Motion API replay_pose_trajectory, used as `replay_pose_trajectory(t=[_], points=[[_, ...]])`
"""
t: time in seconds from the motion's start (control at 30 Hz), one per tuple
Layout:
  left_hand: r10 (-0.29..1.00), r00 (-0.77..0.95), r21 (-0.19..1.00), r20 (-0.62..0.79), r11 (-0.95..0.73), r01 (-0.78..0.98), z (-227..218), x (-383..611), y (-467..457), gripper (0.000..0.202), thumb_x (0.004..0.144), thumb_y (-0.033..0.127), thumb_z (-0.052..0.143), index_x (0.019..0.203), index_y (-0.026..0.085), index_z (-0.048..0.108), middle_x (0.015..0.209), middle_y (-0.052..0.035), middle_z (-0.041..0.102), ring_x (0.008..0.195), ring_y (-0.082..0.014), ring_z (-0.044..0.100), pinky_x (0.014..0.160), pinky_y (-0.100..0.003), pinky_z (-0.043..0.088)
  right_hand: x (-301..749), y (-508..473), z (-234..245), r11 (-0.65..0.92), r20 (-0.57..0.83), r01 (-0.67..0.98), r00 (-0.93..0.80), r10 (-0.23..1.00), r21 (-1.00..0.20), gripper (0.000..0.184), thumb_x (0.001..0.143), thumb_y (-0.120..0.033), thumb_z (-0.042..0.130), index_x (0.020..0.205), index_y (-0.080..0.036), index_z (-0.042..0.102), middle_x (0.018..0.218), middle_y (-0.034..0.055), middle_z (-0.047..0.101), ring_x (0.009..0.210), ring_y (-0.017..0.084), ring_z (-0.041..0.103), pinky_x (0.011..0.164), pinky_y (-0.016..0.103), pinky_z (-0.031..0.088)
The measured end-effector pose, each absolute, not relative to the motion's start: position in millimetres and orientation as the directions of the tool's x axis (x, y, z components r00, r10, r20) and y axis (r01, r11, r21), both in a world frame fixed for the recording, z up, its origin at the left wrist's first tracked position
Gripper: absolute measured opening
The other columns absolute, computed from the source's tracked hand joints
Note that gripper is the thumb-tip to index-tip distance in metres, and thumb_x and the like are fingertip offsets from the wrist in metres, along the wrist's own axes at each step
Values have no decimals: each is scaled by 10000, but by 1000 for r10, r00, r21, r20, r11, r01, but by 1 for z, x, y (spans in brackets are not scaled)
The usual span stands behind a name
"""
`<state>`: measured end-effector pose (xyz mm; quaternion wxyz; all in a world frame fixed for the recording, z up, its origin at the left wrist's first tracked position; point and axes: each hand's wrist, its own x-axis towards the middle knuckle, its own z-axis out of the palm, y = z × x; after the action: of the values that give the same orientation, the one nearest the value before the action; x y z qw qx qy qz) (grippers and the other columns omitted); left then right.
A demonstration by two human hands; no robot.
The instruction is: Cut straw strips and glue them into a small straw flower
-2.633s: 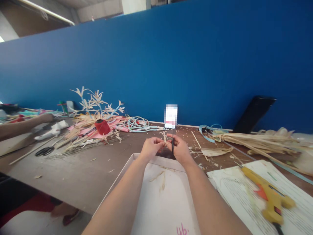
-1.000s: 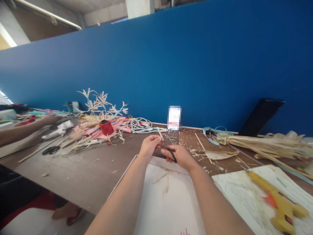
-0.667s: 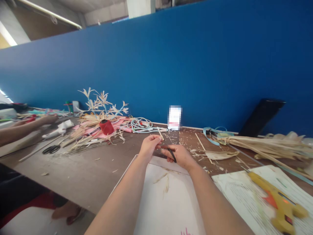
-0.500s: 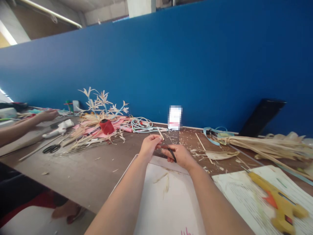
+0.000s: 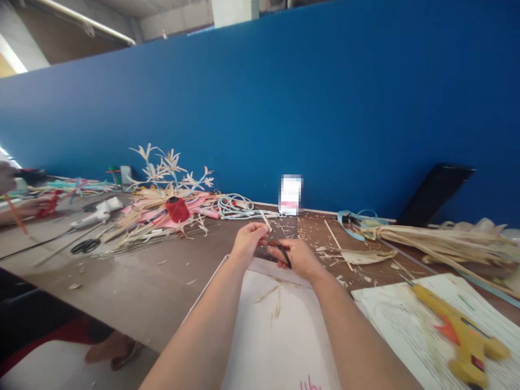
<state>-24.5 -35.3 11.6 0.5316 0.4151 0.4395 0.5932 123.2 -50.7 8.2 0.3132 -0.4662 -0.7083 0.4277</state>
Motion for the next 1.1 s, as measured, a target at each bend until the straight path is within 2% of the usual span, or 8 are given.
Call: replay_pose_trajectory(t=[0.3, 0.57, 0.87, 1.1], points=[[996, -86, 961, 29, -51, -271, 12, -23, -36, 164, 619, 263, 648, 697, 121, 619, 706, -45, 612, 555, -70, 519, 483, -167, 421, 125, -57, 17, 107, -20, 301, -390, 921, -948, 451, 723, -495, 579, 956, -117, 654, 593, 46, 623, 516, 117, 522, 495, 224, 396], [993, -99, 971, 56, -78, -226, 13, -22, -36, 156, 629, 265, 628, 700, 127, 617, 697, -35, 612, 569, -76, 522, 490, -167, 417, 127, -55, 14, 121, -10, 303, -395, 919, -945, 423, 724, -522, 565, 838, -124, 654, 591, 43, 616, 527, 122, 532, 500, 221, 396], [999, -2, 976, 42, -42, -212, 11, -20, -39, 136, 613, 252, 621, 667, 128, 607, 635, -20, 578, 548, -81, 513, 490, -175, 404, 123, -56, 16, 154, 26, 336, -358, 933, -929, 433, 702, -558, 566, 766, -139, 655, 563, 33, 601, 510, 125, 525, 501, 236, 399], [999, 6, 992, 39, -38, -119, 10, -18, -40, 160, 637, 279, 612, 676, 123, 622, 624, -29, 600, 484, -60, 456, 429, -161, 332, 125, -52, 10, 183, 63, 326, -348, 936, -927, 415, 700, -552, 572, 755, -146, 638, 555, 26, 598, 492, 124, 518, 496, 242, 398]])
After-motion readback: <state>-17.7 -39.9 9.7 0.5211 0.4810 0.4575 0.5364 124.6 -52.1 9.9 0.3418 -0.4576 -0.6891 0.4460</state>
